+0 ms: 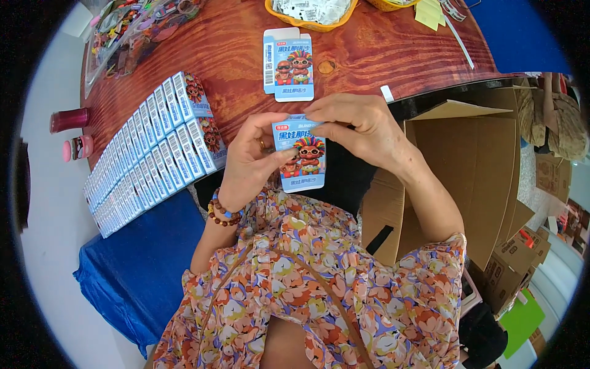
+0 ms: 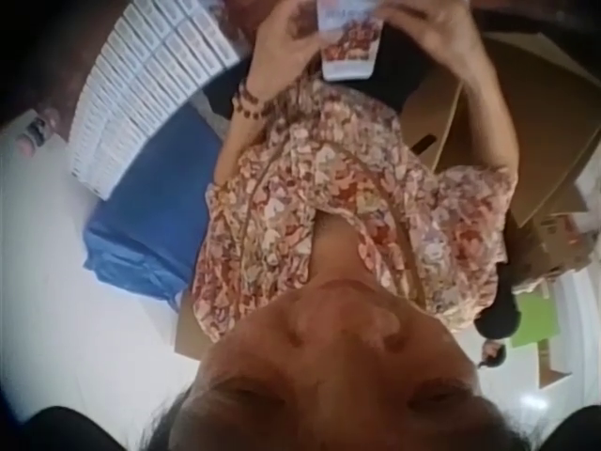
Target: Packaging small toy items into individual cardboard boxes and stacking them at a workstation.
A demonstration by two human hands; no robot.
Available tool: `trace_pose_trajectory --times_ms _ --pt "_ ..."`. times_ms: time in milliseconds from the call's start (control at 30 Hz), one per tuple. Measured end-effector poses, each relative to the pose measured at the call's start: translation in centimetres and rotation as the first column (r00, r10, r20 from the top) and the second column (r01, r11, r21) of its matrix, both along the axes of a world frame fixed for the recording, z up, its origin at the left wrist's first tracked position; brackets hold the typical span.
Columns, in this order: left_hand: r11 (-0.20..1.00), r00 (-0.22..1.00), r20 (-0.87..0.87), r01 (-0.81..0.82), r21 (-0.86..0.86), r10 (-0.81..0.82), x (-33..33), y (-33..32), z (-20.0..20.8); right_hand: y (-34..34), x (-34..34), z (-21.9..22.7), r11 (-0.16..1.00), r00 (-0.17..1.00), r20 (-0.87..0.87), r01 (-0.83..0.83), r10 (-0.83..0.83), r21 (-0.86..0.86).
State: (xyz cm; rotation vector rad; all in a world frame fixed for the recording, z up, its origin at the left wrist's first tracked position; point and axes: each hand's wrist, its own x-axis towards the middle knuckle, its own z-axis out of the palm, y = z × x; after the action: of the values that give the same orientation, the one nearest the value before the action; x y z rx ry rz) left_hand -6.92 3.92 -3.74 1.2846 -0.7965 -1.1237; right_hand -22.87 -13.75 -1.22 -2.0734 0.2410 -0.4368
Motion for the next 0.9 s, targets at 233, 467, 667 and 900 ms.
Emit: trace_pose_trajectory --times_ms 233,467,667,900 --pt "0.999 0.995 -0.091 -0.031 0.006 0.032 0.3 -1.5 -0.5 -1.7 0.1 -1.4 0.738 0.968 -0.219 0.238 -0.124 0.632" --pt "0.977 0.833 0.52 -0.113 -0.18 0.191 -2.2 -2.1 -1.1 1.8 0.2 -5.9 0.042 0.95 -0.172 0.189 -0.259 0.981" --pt "0.962 0.917 0.295 -0.269 -0.037 0.268 -1.7 -3.8 0.6 2.6 2.2 -2.8 -0.042 0.958 -0.217 0.213 -0.189 0.976" --pt "0.916 0.652 0.654 -0.359 -0.179 0.383 -0.2 -3.2 -1.4 -8.3 6.5 2.8 0.885 0.922 -0.04 0.38 -0.384 0.269"
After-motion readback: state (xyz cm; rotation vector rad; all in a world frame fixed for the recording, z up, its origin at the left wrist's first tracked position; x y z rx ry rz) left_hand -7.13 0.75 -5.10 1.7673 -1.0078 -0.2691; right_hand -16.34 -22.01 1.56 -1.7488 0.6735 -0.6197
